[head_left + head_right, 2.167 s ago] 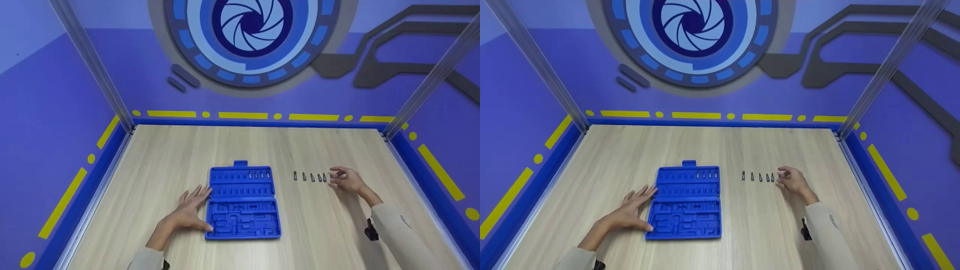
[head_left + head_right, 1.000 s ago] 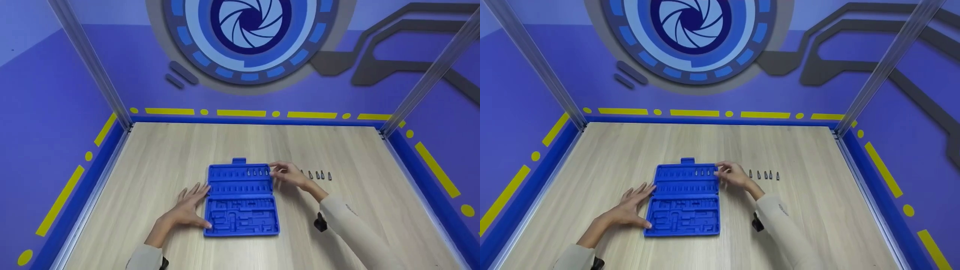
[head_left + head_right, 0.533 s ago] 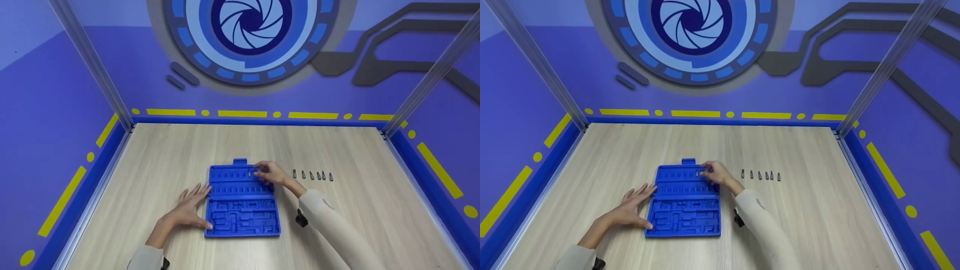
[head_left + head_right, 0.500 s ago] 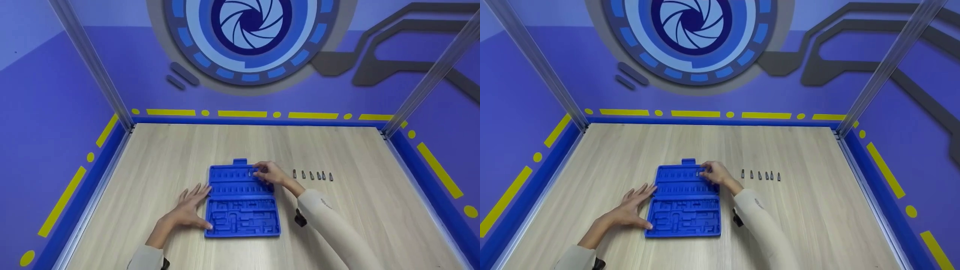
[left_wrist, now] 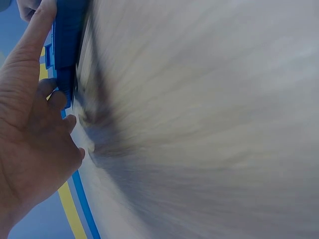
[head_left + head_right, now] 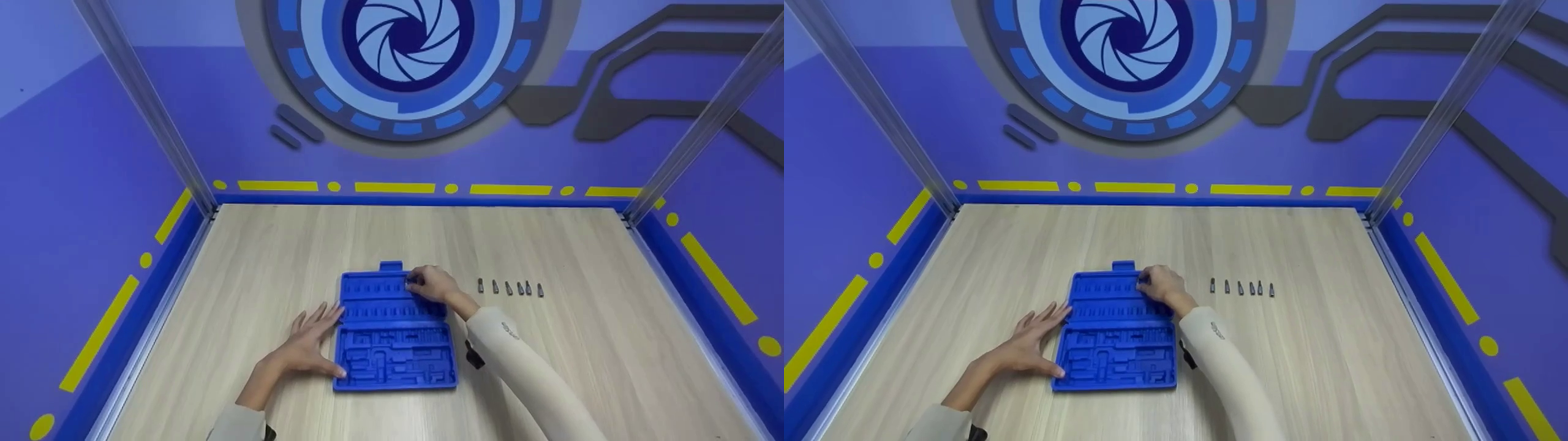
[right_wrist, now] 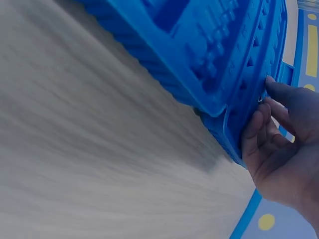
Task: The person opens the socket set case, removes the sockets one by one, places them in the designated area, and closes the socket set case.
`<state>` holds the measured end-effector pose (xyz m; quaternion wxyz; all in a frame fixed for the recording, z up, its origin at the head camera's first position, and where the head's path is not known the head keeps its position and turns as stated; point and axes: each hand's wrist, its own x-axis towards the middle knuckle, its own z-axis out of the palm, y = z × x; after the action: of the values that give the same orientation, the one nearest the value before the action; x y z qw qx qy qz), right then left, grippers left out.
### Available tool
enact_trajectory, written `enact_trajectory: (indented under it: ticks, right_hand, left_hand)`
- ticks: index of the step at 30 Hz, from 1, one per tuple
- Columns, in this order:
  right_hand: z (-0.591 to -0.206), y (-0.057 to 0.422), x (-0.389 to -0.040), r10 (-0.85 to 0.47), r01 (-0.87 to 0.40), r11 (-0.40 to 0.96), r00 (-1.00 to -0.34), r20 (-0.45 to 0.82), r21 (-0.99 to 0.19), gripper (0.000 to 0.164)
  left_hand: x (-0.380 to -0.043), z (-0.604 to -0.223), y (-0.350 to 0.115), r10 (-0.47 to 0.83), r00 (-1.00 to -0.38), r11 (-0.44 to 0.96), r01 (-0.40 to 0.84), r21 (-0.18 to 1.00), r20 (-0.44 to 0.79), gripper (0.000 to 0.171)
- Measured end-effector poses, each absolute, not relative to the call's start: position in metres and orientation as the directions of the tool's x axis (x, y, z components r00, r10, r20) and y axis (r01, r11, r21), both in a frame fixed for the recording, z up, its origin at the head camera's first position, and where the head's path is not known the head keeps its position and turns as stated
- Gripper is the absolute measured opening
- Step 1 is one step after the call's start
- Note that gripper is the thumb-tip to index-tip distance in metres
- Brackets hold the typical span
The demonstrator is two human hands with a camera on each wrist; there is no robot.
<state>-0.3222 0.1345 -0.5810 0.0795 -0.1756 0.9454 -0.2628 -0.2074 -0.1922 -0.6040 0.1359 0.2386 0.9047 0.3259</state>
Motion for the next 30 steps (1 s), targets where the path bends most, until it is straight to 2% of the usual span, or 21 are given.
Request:
enact_trajectory:
  ticks: [11,16,23,30]
  right_hand:
    - [-0.5825,0.1356,-0.3236,-0.386,-0.300,0.782,-0.921,-0.047,-0.546,0.028]
    - [-0.5821,0.1329,-0.3213,-0.388,-0.289,0.772,-0.920,-0.060,-0.566,0.020]
    - [-0.5812,0.1294,-0.3166,-0.287,-0.195,0.805,-0.955,-0.080,-0.561,0.028]
    - [-0.5822,0.1301,-0.3193,-0.305,-0.205,0.811,-0.947,-0.097,-0.548,0.026]
  left_hand:
    - [-0.2063,-0.6034,-0.1941,0.515,-0.852,0.685,0.348,0.640,-0.088,0.135]
    - [-0.2057,-0.6048,-0.1941,0.516,-0.852,0.682,0.347,0.644,-0.087,0.135]
    - [-0.2056,-0.6036,-0.1929,0.516,-0.851,0.683,0.341,0.645,-0.096,0.134]
    - [-0.2062,-0.6031,-0.1924,0.515,-0.853,0.680,0.343,0.648,-0.089,0.134]
